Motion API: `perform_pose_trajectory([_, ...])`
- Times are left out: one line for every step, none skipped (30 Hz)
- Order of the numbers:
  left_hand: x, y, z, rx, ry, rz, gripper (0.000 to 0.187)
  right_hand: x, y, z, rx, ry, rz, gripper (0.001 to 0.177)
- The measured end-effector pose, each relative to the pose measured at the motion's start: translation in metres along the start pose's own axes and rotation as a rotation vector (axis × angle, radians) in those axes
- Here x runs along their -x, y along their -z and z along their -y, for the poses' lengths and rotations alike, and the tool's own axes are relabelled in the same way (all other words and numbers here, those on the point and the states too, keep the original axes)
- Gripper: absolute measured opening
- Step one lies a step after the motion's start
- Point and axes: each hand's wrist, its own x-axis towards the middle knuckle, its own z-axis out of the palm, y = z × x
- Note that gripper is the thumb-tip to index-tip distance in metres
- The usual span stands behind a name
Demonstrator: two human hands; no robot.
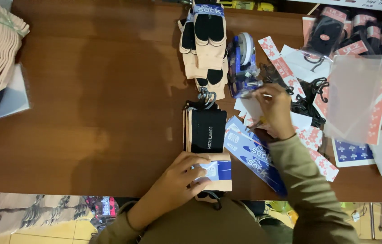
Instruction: Applying paper labels to pairs of socks and stacking them neatly on a work surface
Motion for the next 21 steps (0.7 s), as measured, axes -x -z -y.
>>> perform_pose_trajectory([0.002, -0.002, 0.002, -0.001, 0.003, 0.001, 0.020, -0.001, 0.002, -0.006, -0.003, -0.001, 0.001, 0.008])
perform_pose_trajectory([0.004, -0.005, 0.004, -0.007, 0.003, -0.005, 0.021, -0.002, 0.005, -0.013, 0.119, 0.017, 0.064, 0.007])
perform_pose_trajectory([0.006, -0.007, 0.006, -0.012, 0.002, -0.010, 0.021, -0.003, 0.008, -0.019, 0.242, 0.036, 0.127, 0.019])
perform_pose_trajectory([0.006, -0.005, 0.004, -0.015, 0.001, -0.012, 0.021, 0.000, 0.011, -0.012, 0.241, 0.039, 0.126, 0.019])
perform_pose_trajectory([0.006, -0.002, 0.001, 0.022, 0.023, 0.011, 0.021, 0.002, 0.015, -0.005, 0.170, -0.023, 0.201, 0.017])
perform_pose_trajectory([0.004, -0.001, 0.000, 0.057, 0.043, 0.028, 0.021, 0.001, 0.019, 0.000, 0.100, -0.078, 0.277, 0.016])
perform_pose_trajectory([0.000, 0.001, 0.002, 0.051, 0.039, 0.021, 0.021, -0.007, 0.032, 0.028, 0.102, -0.068, 0.275, 0.016])
perform_pose_trajectory([0.000, 0.001, 0.001, 0.038, 0.034, 0.027, 0.021, -0.008, 0.044, 0.057, -0.074, -0.276, 0.400, 0.011])
perform_pose_trajectory([0.000, 0.000, 0.000, 0.024, 0.029, 0.033, 0.022, -0.008, 0.057, 0.086, -0.252, -0.484, 0.521, 0.015])
perform_pose_trajectory([-0.001, 0.002, -0.002, 0.022, 0.030, 0.033, 0.022, -0.004, 0.062, 0.112, -0.253, -0.483, 0.521, 0.015])
perform_pose_trajectory([-0.002, 0.003, -0.004, 0.021, 0.053, 0.039, 0.021, 0.001, 0.068, 0.138, -0.436, -0.398, 0.639, 0.018])
perform_pose_trajectory([-0.002, 0.003, -0.007, 0.022, 0.079, 0.047, 0.021, 0.007, 0.074, 0.164, -0.620, -0.313, 0.755, 0.027])
perform_pose_trajectory([0.000, 0.002, -0.007, 0.024, 0.083, 0.049, 0.021, 0.017, 0.065, 0.172, -0.623, -0.317, 0.757, 0.027])
perform_pose_trajectory([0.001, 0.001, -0.006, 0.009, 0.071, 0.044, 0.019, 0.026, 0.056, 0.181, -0.435, -0.277, 0.789, 0.027])
perform_pose_trajectory([0.001, 0.001, -0.005, -0.006, 0.058, 0.039, 0.018, 0.035, 0.047, 0.189, -0.247, -0.238, 0.818, 0.038])
perform_pose_trajectory([0.004, -0.002, 0.000, -0.006, 0.058, 0.042, 0.018, 0.039, 0.046, 0.184, -0.248, -0.240, 0.816, 0.038])
perform_pose_trajectory([0.007, -0.004, 0.004, 0.021, 0.065, 0.071, 0.016, 0.043, 0.045, 0.179, -0.186, -0.284, 0.842, 0.044])
perform_pose_trajectory([0.010, -0.007, 0.008, 0.047, 0.073, 0.099, 0.014, 0.047, 0.044, 0.174, -0.125, -0.327, 0.867, 0.052])
perform_pose_trajectory([0.009, -0.005, 0.012, 0.046, 0.074, 0.100, 0.014, 0.046, 0.050, 0.166, -0.127, -0.328, 0.867, 0.052])
perform_pose_trajectory([0.009, -0.004, 0.016, 0.081, 0.099, 0.089, 0.012, 0.046, 0.056, 0.157, -0.128, -0.474, 0.885, 0.054])
perform_pose_trajectory([0.008, -0.003, 0.020, 0.115, 0.125, 0.078, 0.010, 0.046, 0.063, 0.149, -0.128, -0.620, 0.900, 0.057])
